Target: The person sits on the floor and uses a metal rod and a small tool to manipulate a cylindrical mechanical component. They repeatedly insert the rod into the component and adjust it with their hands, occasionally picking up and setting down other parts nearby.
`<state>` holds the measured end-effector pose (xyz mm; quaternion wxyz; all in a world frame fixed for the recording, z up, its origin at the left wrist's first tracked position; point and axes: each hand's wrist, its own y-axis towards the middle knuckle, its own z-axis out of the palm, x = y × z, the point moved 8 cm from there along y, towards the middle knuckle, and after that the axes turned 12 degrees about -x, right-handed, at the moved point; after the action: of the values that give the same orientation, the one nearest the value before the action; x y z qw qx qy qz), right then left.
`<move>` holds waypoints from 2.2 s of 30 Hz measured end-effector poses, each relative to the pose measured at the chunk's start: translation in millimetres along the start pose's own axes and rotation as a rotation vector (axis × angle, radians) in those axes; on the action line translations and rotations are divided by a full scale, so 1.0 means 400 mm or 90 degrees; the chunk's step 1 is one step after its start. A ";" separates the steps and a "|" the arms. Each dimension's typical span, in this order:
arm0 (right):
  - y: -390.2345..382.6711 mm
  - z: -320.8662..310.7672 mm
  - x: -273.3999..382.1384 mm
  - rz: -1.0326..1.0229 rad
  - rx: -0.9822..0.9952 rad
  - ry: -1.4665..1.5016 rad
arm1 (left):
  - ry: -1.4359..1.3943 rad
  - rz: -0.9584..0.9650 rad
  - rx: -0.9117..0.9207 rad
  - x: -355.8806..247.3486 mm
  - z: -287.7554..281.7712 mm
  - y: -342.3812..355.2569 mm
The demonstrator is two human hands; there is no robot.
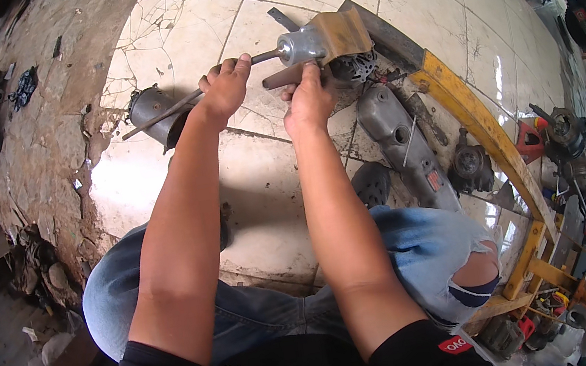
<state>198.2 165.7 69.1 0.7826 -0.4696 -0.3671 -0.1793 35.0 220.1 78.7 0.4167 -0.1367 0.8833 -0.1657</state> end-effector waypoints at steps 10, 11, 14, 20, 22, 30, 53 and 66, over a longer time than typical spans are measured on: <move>-0.012 -0.033 0.117 -0.402 0.098 -0.291 | 0.013 0.027 0.006 -0.012 0.004 0.009; -0.015 -0.039 0.139 -0.436 0.097 -0.306 | 0.019 0.029 0.015 -0.013 0.009 0.006; -0.077 -0.005 0.198 -0.493 0.121 -0.352 | -0.003 0.011 0.013 0.002 0.000 0.007; -0.126 0.073 0.233 -0.944 0.114 -0.615 | -0.025 0.014 -0.001 -0.009 -0.001 -0.003; -0.090 0.058 0.216 -0.940 0.102 -0.731 | -0.033 0.014 0.004 -0.015 0.005 -0.005; -0.123 0.101 0.272 -0.929 0.153 -0.641 | -0.054 0.012 0.018 -0.020 -0.008 -0.020; -0.107 0.088 0.255 -0.830 0.148 -0.619 | 0.004 -0.017 0.067 -0.019 0.003 -0.001; -0.072 0.050 0.189 -0.778 0.196 -0.705 | -0.069 -0.010 -0.027 -0.024 0.001 -0.007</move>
<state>222.4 173.7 148.3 0.3098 -0.0962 -0.9085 -0.2636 41.3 221.0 86.2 0.4600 -0.1615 0.8614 -0.1430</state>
